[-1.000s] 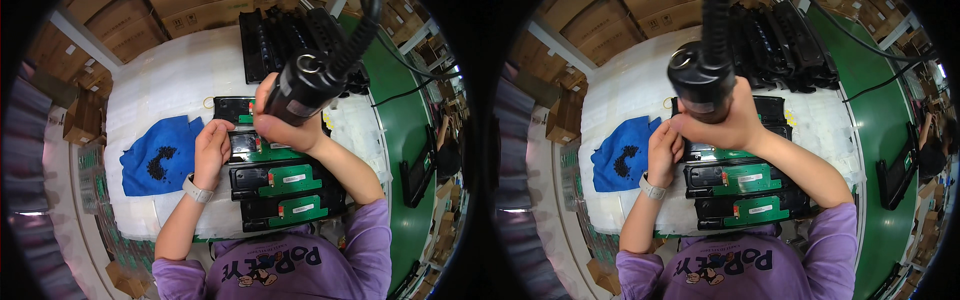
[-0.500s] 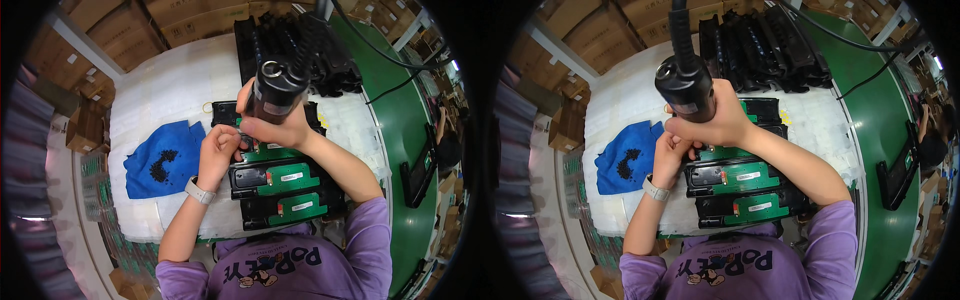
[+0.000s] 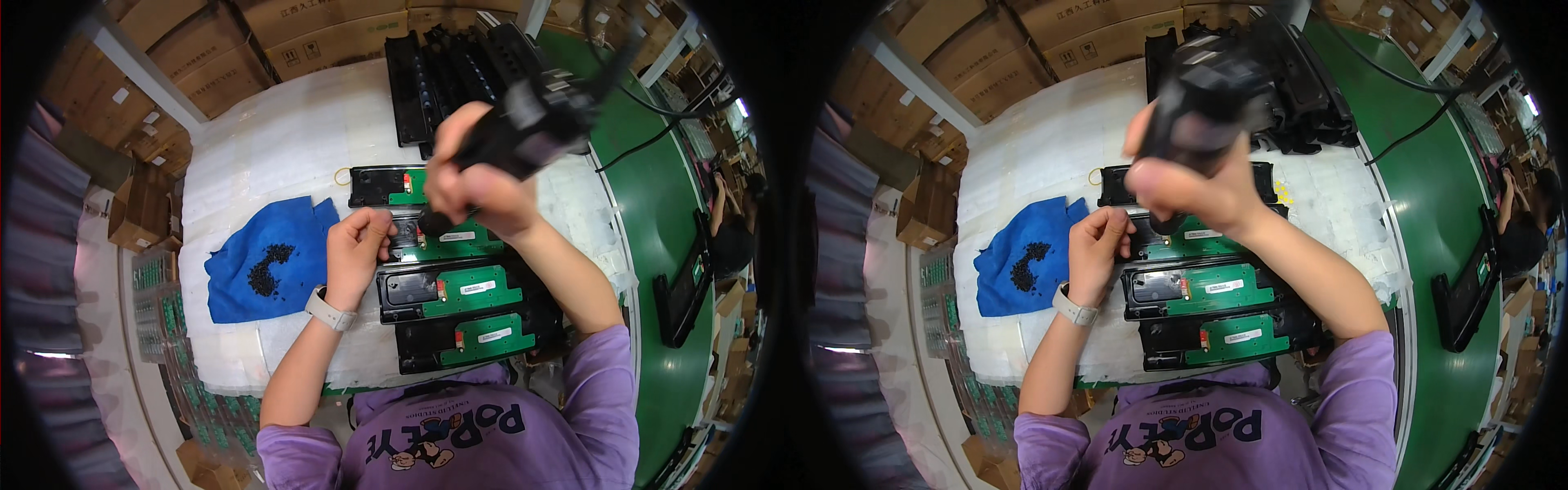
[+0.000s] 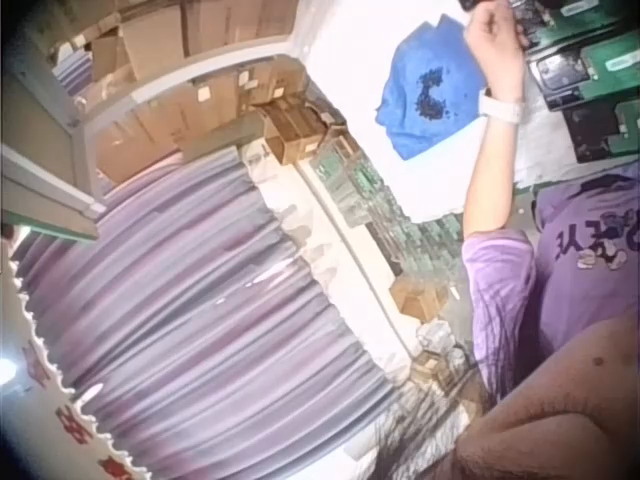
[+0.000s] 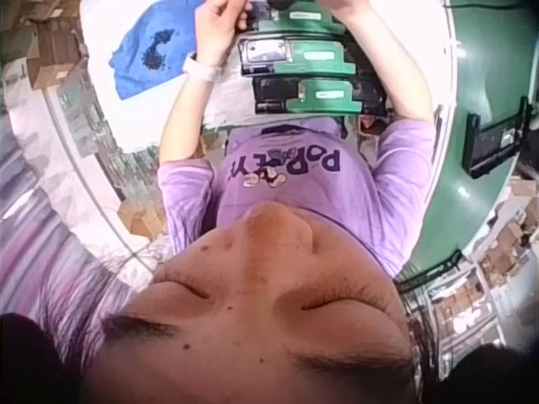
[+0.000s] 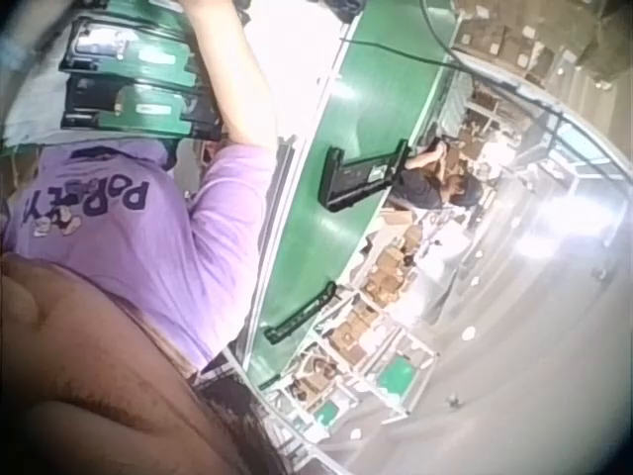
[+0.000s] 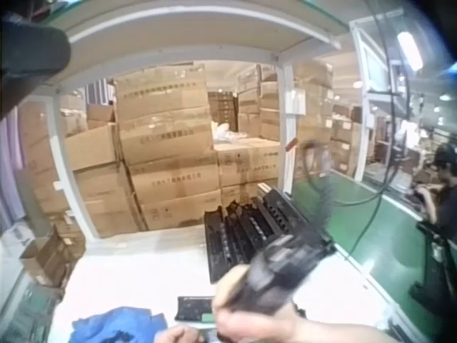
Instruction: Assembling components and securing parts with screws on printer toner cartridges at a workbench.
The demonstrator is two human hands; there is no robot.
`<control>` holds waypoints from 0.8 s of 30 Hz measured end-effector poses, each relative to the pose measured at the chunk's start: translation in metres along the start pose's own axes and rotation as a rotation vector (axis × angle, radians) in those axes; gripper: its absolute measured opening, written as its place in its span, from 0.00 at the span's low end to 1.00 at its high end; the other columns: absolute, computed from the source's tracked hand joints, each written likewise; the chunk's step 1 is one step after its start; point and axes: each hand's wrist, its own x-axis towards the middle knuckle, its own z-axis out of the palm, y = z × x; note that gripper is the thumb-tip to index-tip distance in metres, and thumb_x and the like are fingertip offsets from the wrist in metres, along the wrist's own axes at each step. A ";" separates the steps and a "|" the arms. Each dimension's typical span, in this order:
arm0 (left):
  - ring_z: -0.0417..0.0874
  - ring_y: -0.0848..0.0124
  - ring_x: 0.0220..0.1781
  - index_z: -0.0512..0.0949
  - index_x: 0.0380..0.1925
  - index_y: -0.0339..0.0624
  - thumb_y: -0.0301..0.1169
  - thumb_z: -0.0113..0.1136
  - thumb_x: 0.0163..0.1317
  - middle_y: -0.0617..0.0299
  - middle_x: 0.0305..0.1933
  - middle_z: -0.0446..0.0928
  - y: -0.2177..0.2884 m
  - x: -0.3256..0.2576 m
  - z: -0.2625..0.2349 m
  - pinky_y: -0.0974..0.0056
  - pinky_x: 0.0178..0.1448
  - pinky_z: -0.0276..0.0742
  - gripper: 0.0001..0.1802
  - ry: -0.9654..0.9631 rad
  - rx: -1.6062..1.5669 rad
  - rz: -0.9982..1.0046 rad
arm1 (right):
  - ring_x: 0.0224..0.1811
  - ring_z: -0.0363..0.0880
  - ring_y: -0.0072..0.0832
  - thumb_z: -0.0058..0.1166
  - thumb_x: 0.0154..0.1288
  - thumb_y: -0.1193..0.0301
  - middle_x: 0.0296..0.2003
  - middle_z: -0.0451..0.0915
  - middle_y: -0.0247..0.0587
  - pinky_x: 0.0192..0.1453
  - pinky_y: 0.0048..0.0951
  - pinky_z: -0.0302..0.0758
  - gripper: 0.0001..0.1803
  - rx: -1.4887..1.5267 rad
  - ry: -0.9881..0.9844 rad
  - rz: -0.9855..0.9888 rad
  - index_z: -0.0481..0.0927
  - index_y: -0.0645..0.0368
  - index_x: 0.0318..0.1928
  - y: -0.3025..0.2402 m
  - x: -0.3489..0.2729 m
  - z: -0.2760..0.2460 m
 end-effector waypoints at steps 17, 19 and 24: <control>0.76 0.79 0.27 0.75 0.27 0.34 0.23 0.60 0.56 0.65 0.25 0.75 0.015 -0.009 0.006 0.76 0.33 0.72 0.03 -0.217 -0.108 0.069 | 0.12 0.64 0.23 0.39 0.65 0.57 0.17 0.67 0.33 0.23 0.31 0.68 0.17 0.352 0.184 -0.313 0.70 0.57 0.43 -0.026 -0.002 -0.005; 0.76 0.80 0.27 0.76 0.27 0.34 0.22 0.61 0.55 0.65 0.25 0.75 0.014 -0.009 0.006 0.76 0.34 0.72 0.04 -0.216 -0.098 0.072 | 0.13 0.64 0.23 0.39 0.64 0.57 0.17 0.67 0.33 0.24 0.31 0.68 0.17 0.376 0.162 -0.306 0.69 0.57 0.43 -0.023 -0.003 -0.005; 0.76 0.81 0.28 0.76 0.25 0.34 0.22 0.63 0.53 0.65 0.26 0.76 0.013 -0.008 0.004 0.77 0.34 0.72 0.04 -0.218 -0.034 0.099 | 0.12 0.64 0.23 0.40 0.64 0.57 0.17 0.66 0.33 0.23 0.30 0.67 0.17 0.333 0.172 -0.294 0.68 0.57 0.43 -0.019 -0.004 -0.002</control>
